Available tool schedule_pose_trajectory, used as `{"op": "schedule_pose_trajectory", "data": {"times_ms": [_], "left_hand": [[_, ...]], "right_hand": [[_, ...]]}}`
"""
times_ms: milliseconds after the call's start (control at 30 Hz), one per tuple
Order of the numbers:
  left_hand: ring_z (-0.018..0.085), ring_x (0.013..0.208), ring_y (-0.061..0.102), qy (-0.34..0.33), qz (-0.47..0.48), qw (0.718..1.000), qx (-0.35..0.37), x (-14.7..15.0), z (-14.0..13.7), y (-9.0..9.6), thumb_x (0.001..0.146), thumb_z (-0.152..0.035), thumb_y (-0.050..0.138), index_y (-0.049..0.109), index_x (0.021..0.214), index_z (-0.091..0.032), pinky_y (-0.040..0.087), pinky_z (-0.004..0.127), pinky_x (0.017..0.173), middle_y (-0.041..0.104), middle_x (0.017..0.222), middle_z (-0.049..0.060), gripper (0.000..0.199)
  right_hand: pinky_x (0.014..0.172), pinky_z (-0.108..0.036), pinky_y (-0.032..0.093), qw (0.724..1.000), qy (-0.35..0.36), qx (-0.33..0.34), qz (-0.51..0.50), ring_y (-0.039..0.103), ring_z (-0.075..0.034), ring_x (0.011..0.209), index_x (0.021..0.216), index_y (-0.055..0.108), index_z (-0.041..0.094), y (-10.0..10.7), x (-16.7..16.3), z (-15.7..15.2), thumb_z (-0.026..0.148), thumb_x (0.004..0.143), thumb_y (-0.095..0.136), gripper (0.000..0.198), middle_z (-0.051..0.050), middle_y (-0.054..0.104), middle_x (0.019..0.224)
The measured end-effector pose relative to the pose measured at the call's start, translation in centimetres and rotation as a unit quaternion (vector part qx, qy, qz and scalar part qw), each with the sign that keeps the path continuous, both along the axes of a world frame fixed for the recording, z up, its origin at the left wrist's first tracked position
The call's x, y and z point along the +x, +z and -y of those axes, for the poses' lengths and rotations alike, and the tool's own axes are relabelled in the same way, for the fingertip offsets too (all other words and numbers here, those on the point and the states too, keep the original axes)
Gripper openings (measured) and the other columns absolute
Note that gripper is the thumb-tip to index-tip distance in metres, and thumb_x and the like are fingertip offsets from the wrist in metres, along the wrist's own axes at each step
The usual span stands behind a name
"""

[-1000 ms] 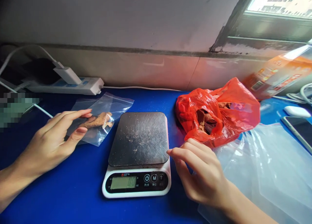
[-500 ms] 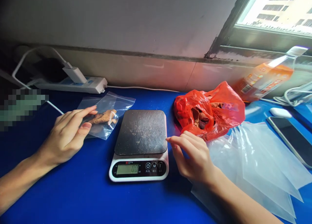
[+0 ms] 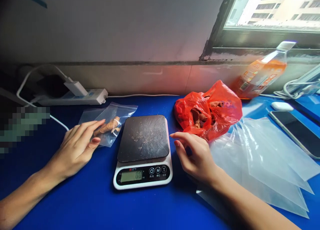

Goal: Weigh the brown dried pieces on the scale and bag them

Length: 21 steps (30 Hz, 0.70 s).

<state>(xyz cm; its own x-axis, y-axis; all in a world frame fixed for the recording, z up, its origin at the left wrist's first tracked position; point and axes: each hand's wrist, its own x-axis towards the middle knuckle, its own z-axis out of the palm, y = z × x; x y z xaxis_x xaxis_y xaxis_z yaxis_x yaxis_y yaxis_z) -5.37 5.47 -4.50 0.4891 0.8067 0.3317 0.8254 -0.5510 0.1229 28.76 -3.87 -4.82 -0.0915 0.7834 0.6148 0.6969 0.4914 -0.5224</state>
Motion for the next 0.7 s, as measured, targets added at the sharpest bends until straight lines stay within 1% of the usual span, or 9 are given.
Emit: {"op": "schedule_pose_trajectory", "data": {"times_ms": [133,267,367,433,500,533,567,633,700], "left_hand": [[0.036,0.116,0.059,0.009,0.001,1.000,0.005,0.0,0.1,0.2,0.097,-0.038,0.037,0.052,0.138,-0.024,0.043,0.052,0.097,0.062,0.130,0.014,0.046],[0.036,0.121,0.055,0.006,-0.024,1.000,-0.008,0.4,0.3,0.3,0.097,-0.039,0.037,0.047,0.141,-0.028,0.040,0.053,0.101,0.057,0.136,0.012,0.047],[0.034,0.121,0.054,0.009,-0.029,1.000,-0.002,0.7,0.1,0.3,0.099,-0.041,0.034,0.046,0.142,-0.025,0.039,0.052,0.102,0.057,0.137,0.012,0.047],[0.033,0.117,0.056,0.028,-0.037,0.999,0.015,0.8,0.1,0.5,0.100,-0.044,0.033,0.050,0.138,-0.022,0.039,0.052,0.101,0.061,0.133,0.012,0.047],[0.031,0.117,0.055,0.044,-0.060,0.997,0.032,1.0,0.2,1.1,0.101,-0.047,0.034,0.055,0.132,-0.020,0.033,0.055,0.106,0.063,0.130,0.010,0.046],[0.030,0.118,0.055,0.053,-0.068,0.995,0.039,1.1,0.3,1.4,0.101,-0.048,0.035,0.058,0.129,-0.020,0.030,0.056,0.108,0.063,0.129,0.008,0.046],[0.030,0.119,0.054,0.054,-0.086,0.994,0.034,1.3,0.4,1.7,0.102,-0.048,0.033,0.057,0.130,-0.018,0.028,0.057,0.109,0.061,0.130,0.008,0.047],[0.030,0.123,0.052,0.057,-0.098,0.993,0.024,1.6,0.4,2.2,0.104,-0.048,0.027,0.055,0.132,-0.017,0.025,0.059,0.110,0.059,0.131,0.008,0.051],[0.031,0.124,0.052,0.059,-0.099,0.993,0.009,1.8,0.1,2.5,0.103,-0.048,0.031,0.058,0.130,-0.018,0.023,0.059,0.110,0.061,0.129,0.009,0.048]], "right_hand": [[0.046,-0.021,0.045,1.000,-0.022,0.014,-0.012,0.055,-0.009,0.048,0.103,0.062,0.017,-0.4,-0.2,-0.7,0.014,0.089,0.052,0.018,0.001,0.066,0.066],[0.049,-0.022,0.046,0.999,-0.015,0.035,0.002,0.059,-0.010,0.052,0.106,0.061,0.017,-0.3,0.3,-0.7,0.014,0.089,0.053,0.019,0.000,0.067,0.071],[0.052,-0.023,0.047,0.999,-0.022,0.050,0.006,0.061,-0.011,0.054,0.105,0.061,0.018,-0.1,0.7,-0.4,0.015,0.090,0.054,0.017,-0.001,0.068,0.073],[0.055,-0.023,0.048,0.998,-0.022,0.061,0.005,0.062,-0.011,0.058,0.103,0.062,0.019,0.3,1.1,-0.3,0.015,0.092,0.052,0.015,-0.002,0.070,0.079],[0.060,-0.024,0.049,0.995,-0.028,0.093,0.013,0.065,-0.011,0.065,0.100,0.063,0.019,1.1,1.6,-0.2,0.018,0.094,0.051,0.014,-0.004,0.071,0.086],[0.061,-0.024,0.049,0.991,-0.039,0.128,0.016,0.064,-0.011,0.065,0.097,0.064,0.019,1.6,2.0,-0.1,0.021,0.095,0.052,0.012,-0.004,0.071,0.087],[0.063,-0.025,0.049,0.987,-0.056,0.146,0.023,0.065,-0.011,0.066,0.097,0.065,0.018,2.1,2.4,0.0,0.025,0.095,0.052,0.014,-0.005,0.071,0.089],[0.069,-0.028,0.050,0.983,-0.105,0.149,0.026,0.068,-0.014,0.073,0.100,0.065,0.016,3.0,3.3,0.1,0.033,0.099,0.046,0.026,-0.006,0.071,0.092],[0.074,-0.031,0.051,0.978,-0.153,0.143,0.025,0.069,-0.018,0.082,0.102,0.065,0.018,3.5,4.2,-0.1,0.037,0.100,0.042,0.030,-0.007,0.070,0.096]]}}
